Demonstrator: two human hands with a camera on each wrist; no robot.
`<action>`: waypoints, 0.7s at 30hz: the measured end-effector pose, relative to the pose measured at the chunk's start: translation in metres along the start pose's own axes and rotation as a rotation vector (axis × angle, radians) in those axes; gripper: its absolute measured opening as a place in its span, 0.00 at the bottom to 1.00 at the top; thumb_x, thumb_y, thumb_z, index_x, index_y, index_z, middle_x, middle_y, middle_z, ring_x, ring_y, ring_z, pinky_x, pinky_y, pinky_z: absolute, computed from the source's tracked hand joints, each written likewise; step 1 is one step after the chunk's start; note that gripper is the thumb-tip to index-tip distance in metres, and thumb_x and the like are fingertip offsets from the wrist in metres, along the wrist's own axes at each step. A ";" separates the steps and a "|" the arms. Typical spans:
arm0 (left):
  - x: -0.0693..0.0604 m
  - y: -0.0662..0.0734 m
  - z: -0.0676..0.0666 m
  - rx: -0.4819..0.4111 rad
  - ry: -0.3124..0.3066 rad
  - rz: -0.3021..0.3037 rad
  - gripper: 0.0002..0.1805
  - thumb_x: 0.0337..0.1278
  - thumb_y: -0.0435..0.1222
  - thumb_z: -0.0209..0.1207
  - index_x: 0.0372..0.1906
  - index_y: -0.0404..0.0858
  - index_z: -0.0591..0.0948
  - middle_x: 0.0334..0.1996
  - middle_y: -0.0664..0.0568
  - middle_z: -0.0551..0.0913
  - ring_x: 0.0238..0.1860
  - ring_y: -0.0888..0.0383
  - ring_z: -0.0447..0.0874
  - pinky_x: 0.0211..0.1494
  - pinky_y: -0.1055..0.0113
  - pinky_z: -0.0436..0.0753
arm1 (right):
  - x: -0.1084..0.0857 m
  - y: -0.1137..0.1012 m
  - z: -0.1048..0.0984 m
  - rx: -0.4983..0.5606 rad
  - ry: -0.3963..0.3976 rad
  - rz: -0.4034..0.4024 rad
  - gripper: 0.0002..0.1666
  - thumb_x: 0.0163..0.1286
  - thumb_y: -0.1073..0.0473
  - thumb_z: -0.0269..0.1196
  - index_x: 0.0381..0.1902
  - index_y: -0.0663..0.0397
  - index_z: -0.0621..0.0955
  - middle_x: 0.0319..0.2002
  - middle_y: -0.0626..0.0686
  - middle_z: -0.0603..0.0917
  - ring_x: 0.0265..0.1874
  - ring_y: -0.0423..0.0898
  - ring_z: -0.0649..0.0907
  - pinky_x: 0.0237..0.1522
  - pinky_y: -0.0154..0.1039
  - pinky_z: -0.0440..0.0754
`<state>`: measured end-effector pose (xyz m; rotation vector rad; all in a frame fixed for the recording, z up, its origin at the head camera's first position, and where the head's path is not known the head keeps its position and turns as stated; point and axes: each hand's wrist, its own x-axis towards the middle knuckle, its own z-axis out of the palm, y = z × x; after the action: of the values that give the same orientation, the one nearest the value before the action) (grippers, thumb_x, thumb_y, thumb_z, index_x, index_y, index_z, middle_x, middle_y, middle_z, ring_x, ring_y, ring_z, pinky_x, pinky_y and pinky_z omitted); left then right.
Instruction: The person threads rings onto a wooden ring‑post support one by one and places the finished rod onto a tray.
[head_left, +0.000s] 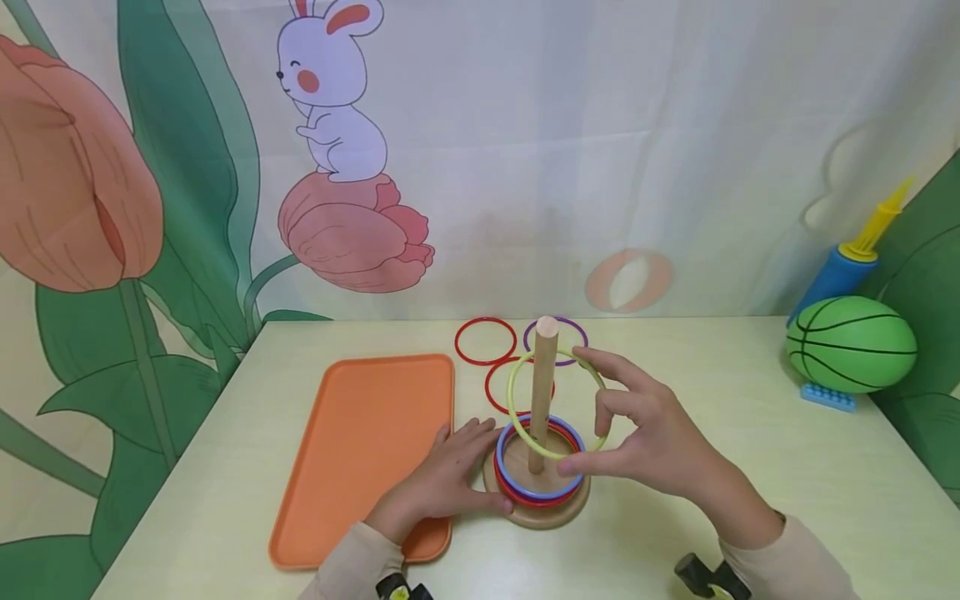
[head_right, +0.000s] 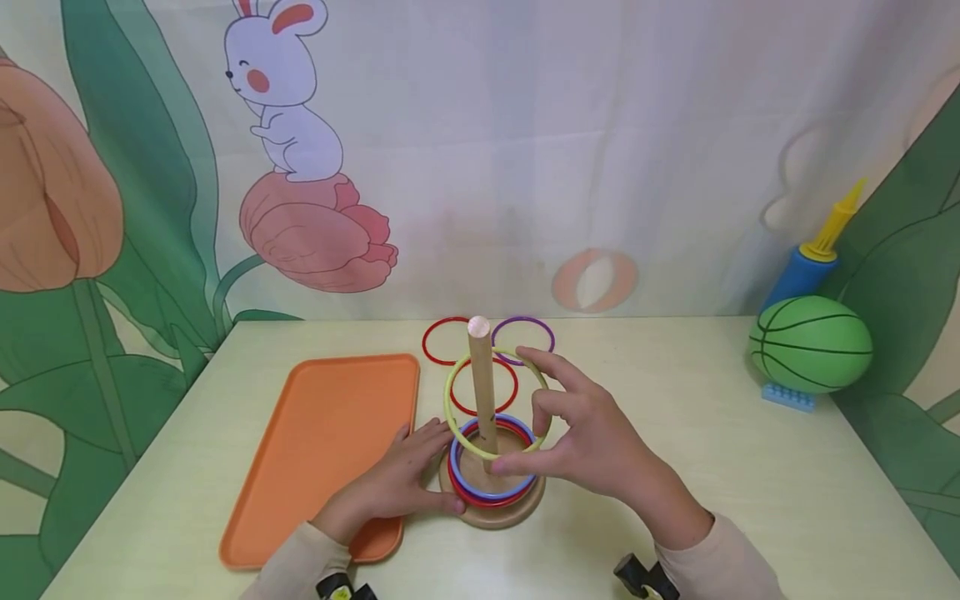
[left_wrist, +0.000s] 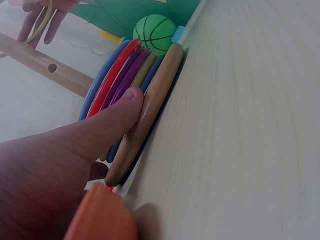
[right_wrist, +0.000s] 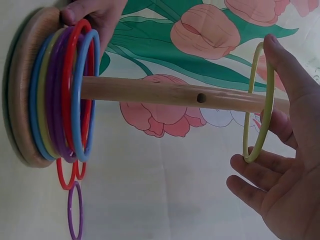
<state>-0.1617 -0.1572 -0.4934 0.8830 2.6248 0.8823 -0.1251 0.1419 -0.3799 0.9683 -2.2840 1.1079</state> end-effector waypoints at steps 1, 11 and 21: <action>0.000 0.000 0.000 0.001 0.001 0.001 0.56 0.51 0.63 0.75 0.82 0.47 0.66 0.82 0.43 0.60 0.84 0.39 0.50 0.82 0.33 0.39 | -0.001 0.001 0.001 0.003 -0.005 -0.001 0.33 0.40 0.50 0.90 0.20 0.37 0.71 0.70 0.58 0.79 0.69 0.58 0.79 0.54 0.32 0.77; 0.001 -0.001 0.001 0.000 -0.002 -0.016 0.57 0.51 0.63 0.75 0.82 0.47 0.65 0.83 0.45 0.60 0.84 0.41 0.49 0.82 0.34 0.38 | -0.007 0.007 0.009 0.005 -0.041 -0.021 0.33 0.44 0.45 0.89 0.20 0.38 0.70 0.70 0.58 0.79 0.68 0.57 0.79 0.48 0.33 0.77; 0.000 -0.001 0.002 -0.004 0.003 -0.014 0.56 0.51 0.62 0.75 0.82 0.46 0.66 0.83 0.45 0.60 0.84 0.41 0.49 0.82 0.35 0.38 | -0.009 0.011 0.009 -0.017 -0.081 -0.032 0.32 0.46 0.44 0.87 0.20 0.38 0.70 0.69 0.54 0.79 0.63 0.55 0.82 0.47 0.32 0.77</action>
<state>-0.1613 -0.1570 -0.4950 0.8622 2.6271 0.8860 -0.1276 0.1431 -0.3967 1.0576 -2.3294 1.0529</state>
